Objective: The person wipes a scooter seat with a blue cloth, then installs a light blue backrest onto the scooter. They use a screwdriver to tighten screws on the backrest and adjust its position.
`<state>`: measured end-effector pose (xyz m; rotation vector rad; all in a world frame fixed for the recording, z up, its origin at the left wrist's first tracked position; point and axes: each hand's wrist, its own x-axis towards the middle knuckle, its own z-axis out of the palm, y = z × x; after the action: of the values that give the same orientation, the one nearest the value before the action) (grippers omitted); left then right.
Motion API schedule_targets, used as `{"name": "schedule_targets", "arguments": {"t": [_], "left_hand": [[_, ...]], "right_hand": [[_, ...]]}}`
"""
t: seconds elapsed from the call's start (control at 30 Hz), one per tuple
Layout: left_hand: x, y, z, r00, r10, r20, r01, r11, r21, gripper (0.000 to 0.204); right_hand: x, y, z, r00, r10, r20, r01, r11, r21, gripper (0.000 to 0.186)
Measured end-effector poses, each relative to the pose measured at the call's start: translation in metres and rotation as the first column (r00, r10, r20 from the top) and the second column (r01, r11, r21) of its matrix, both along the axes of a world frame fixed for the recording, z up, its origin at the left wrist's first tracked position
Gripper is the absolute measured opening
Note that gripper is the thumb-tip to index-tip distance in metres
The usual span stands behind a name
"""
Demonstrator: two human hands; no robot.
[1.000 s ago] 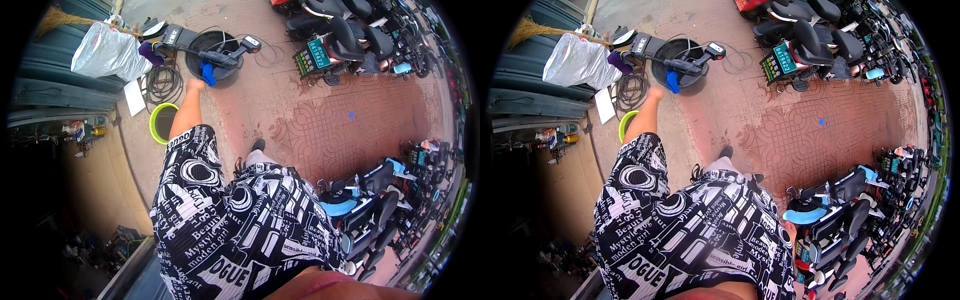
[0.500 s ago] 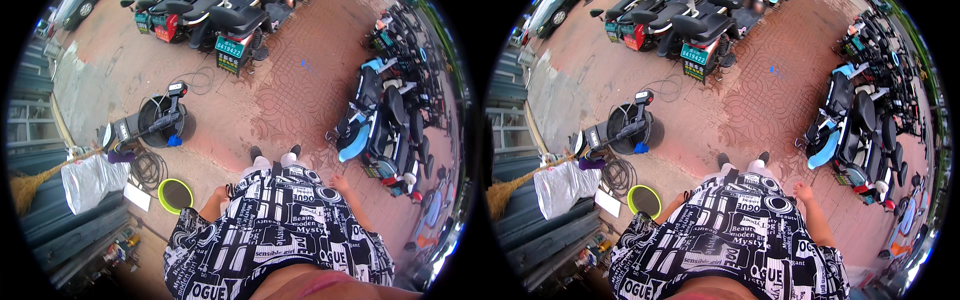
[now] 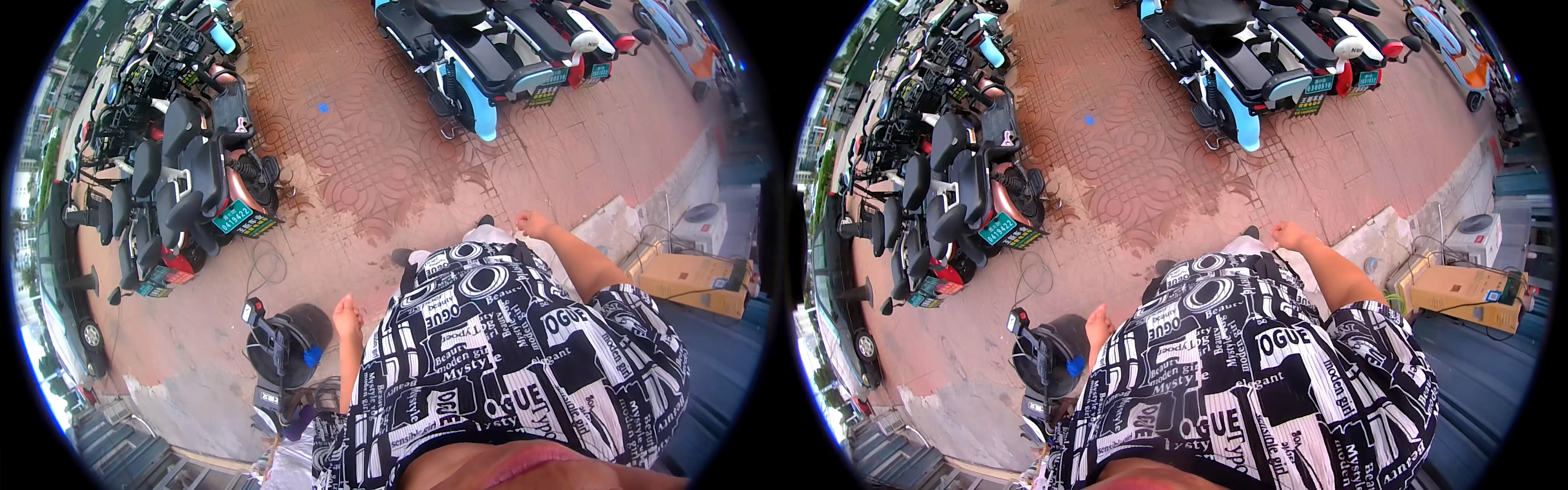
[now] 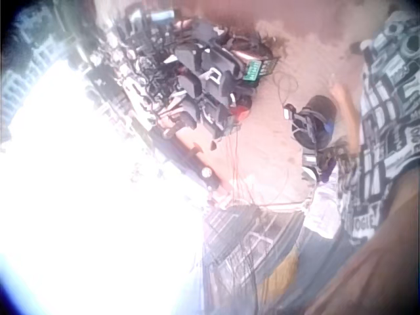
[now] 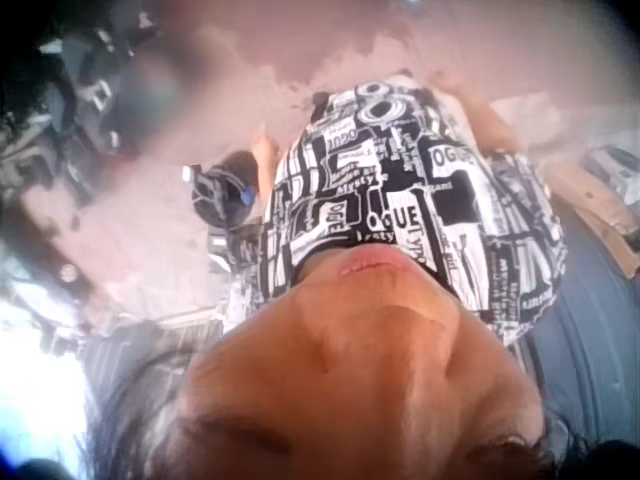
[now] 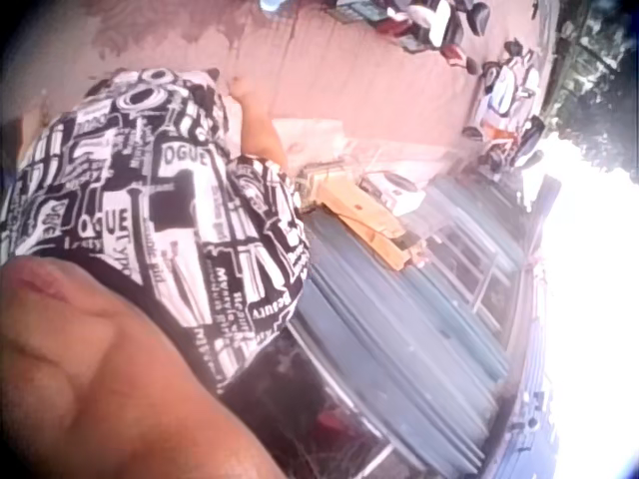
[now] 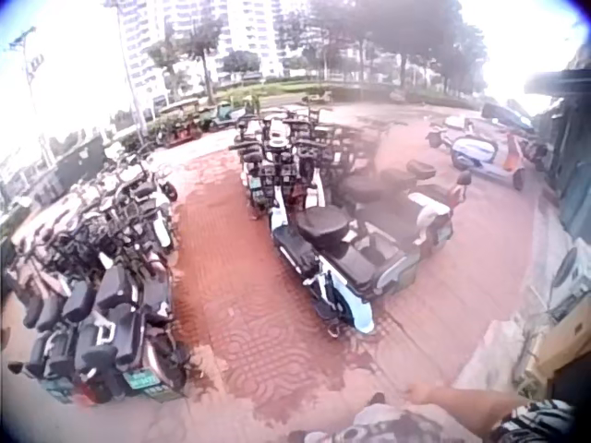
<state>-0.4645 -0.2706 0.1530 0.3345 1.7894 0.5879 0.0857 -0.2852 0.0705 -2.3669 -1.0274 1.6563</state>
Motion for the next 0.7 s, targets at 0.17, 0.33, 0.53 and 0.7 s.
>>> {"name": "schedule_targets", "arguments": {"t": [0.17, 0.33, 0.53, 0.7], "left_hand": [[0.098, 0.13, 0.099, 0.981, -0.163, 0.104, 0.109, 0.912, 0.397, 0.039], [0.236, 0.191, 0.225, 0.747, -0.638, 0.188, 0.205, 0.49, 0.847, 0.05], [0.34, 0.183, 0.345, 0.083, -0.987, -0.137, -0.109, -0.146, 0.983, 0.04], [0.394, 0.151, 0.384, 0.022, -0.967, -0.256, -0.352, -0.247, 0.903, 0.029]], "right_hand": [[0.04, -0.048, -0.026, 0.995, -0.101, 0.015, 0.101, 0.994, -0.037, 0.023], [0.08, -0.086, -0.035, 0.923, -0.383, -0.041, 0.374, 0.916, -0.147, 0.019], [0.116, -0.13, -0.05, 0.867, -0.489, -0.098, 0.459, 0.86, -0.224, 0.028], [0.117, -0.118, -0.055, 0.846, -0.509, -0.159, 0.487, 0.859, -0.156, 0.025]]}}
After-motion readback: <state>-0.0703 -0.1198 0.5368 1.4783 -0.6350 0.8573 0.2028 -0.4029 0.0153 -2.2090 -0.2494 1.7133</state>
